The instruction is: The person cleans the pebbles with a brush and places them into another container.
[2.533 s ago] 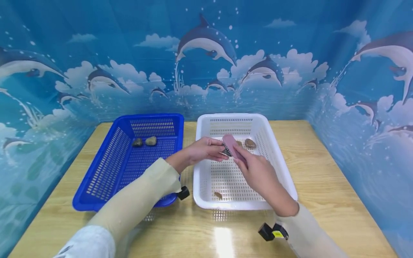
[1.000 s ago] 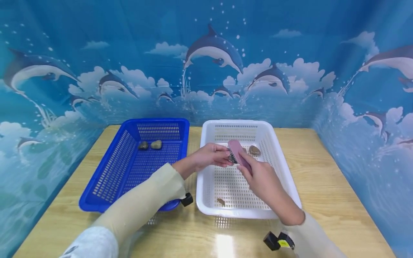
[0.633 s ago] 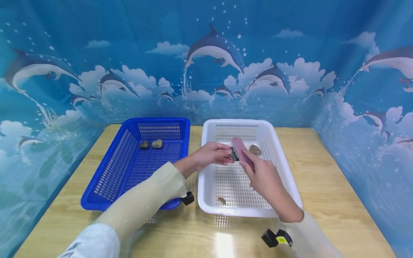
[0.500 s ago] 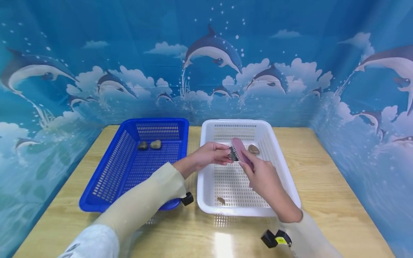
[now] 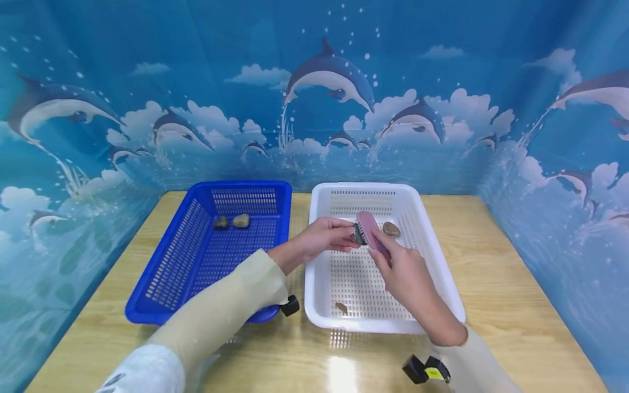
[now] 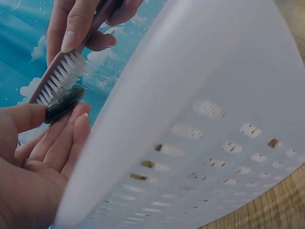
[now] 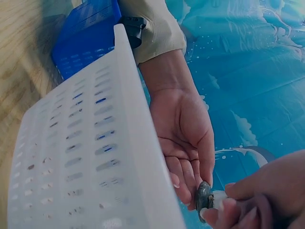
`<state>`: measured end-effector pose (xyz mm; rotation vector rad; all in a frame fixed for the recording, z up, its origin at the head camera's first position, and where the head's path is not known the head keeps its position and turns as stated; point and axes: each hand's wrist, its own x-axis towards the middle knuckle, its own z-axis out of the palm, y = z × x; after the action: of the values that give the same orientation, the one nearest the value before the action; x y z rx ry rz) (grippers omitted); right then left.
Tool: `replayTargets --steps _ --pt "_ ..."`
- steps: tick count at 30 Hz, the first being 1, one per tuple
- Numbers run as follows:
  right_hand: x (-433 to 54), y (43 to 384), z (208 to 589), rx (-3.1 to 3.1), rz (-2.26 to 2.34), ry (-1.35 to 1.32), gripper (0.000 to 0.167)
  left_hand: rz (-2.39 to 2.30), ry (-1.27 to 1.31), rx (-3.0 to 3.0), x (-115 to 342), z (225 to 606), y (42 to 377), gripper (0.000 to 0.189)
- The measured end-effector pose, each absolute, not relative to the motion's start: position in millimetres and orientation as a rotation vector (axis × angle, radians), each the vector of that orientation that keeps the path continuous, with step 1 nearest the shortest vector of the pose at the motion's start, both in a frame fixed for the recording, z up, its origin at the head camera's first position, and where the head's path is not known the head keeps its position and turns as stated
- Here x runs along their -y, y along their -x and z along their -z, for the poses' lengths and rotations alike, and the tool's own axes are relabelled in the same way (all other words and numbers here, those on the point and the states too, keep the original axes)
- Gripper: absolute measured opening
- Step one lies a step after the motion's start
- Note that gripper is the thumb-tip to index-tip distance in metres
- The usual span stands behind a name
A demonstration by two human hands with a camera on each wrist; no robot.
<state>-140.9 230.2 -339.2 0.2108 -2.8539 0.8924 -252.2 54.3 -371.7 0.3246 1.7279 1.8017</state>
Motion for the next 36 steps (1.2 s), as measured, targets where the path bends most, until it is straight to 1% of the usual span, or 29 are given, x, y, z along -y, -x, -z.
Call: replayTargets --steps 7,12,17,22,36 --pt "-224.4 137.2 340.1 2.791 -0.851 -0.283 0.047 -1.837 -0.280 -1.724 -53.2 368.4 249.9 0.031" --pt "-220.9 142.6 343.9 2.760 -0.782 -0.326 0.045 -1.835 -0.282 -1.729 -52.2 370.2 249.4 0.029" --pt "-221.8 149.4 342.9 2.746 -0.725 -0.306 0.044 -1.858 -0.295 -1.701 -52.5 370.7 250.5 0.029" --pt "-222.4 151.8 343.5 2.722 -0.687 -0.306 0.042 -1.904 -0.252 -1.666 -52.5 371.7 252.6 0.031" --pt "-225.5 146.3 344.4 2.713 -0.707 -0.263 0.043 -1.961 -0.232 -1.623 -52.0 371.8 254.1 0.030"
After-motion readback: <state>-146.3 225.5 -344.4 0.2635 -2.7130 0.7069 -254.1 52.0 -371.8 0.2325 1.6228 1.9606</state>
